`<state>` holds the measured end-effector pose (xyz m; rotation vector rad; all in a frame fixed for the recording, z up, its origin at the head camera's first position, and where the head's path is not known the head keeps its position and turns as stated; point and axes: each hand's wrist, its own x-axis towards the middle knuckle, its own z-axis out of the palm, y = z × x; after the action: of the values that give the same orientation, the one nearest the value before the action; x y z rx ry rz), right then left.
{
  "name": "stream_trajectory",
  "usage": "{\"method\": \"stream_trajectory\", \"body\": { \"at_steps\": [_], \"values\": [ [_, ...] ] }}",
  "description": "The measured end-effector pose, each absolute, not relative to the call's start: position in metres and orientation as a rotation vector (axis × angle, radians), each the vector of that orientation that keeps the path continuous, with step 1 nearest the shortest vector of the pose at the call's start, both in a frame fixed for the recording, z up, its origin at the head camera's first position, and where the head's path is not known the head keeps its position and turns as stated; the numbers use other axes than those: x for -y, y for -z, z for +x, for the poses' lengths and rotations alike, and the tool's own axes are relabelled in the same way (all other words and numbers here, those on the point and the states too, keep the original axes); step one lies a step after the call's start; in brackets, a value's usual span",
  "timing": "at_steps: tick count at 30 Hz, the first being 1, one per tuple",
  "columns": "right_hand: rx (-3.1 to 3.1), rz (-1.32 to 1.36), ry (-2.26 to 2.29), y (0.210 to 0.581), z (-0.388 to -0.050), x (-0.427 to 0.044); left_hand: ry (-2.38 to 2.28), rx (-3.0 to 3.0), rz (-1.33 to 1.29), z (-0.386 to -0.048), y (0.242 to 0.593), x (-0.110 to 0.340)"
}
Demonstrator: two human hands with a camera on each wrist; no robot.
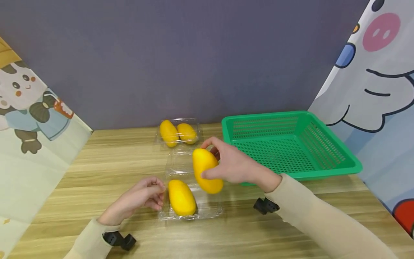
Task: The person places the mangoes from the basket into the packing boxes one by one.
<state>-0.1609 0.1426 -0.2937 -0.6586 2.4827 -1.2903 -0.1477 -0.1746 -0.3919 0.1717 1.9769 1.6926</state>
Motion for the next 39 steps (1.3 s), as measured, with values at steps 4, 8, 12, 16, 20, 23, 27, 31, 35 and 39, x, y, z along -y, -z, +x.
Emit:
{"method": "stream_trajectory", "body": {
  "at_steps": [4,8,12,16,20,23,27,31,35,39],
  "values": [
    [-2.508,-0.636,1.244,0.300,-0.159,-0.136,-1.695,-1.978,0.172,-0.148,0.391,0.175],
    [-2.538,-0.613,1.202,0.308,-0.158,-0.130,-1.694,-1.984,0.172,-0.148,0.391,0.174],
    [-2.557,-0.597,1.175,0.319,-0.157,-0.125,-1.693,-1.996,0.165,-0.147,0.391,0.173],
    [-2.589,-0.593,1.149,0.328,-0.156,-0.121,-1.694,-1.997,0.162,-0.147,0.391,0.173],
    [-2.636,-0.593,1.129,0.332,-0.154,-0.115,-1.693,-1.998,0.164,-0.147,0.391,0.173],
    [-2.662,-0.573,1.107,0.333,-0.153,-0.110,-1.692,-2.001,0.165,-0.147,0.391,0.172],
    [-2.671,-0.537,1.071,0.335,-0.150,-0.106,-1.691,-2.003,0.162,-0.147,0.391,0.172],
    [-2.690,-0.511,1.027,0.338,-0.149,-0.103,-1.690,-2.006,0.158,-0.147,0.391,0.172],
    [-2.733,-0.494,0.953,0.342,-0.148,-0.100,-1.694,-2.003,0.156,-0.147,0.392,0.172],
    [-2.768,-0.488,0.876,0.345,-0.147,-0.096,-1.694,-1.999,0.157,-0.148,0.392,0.172]
  ]
}}
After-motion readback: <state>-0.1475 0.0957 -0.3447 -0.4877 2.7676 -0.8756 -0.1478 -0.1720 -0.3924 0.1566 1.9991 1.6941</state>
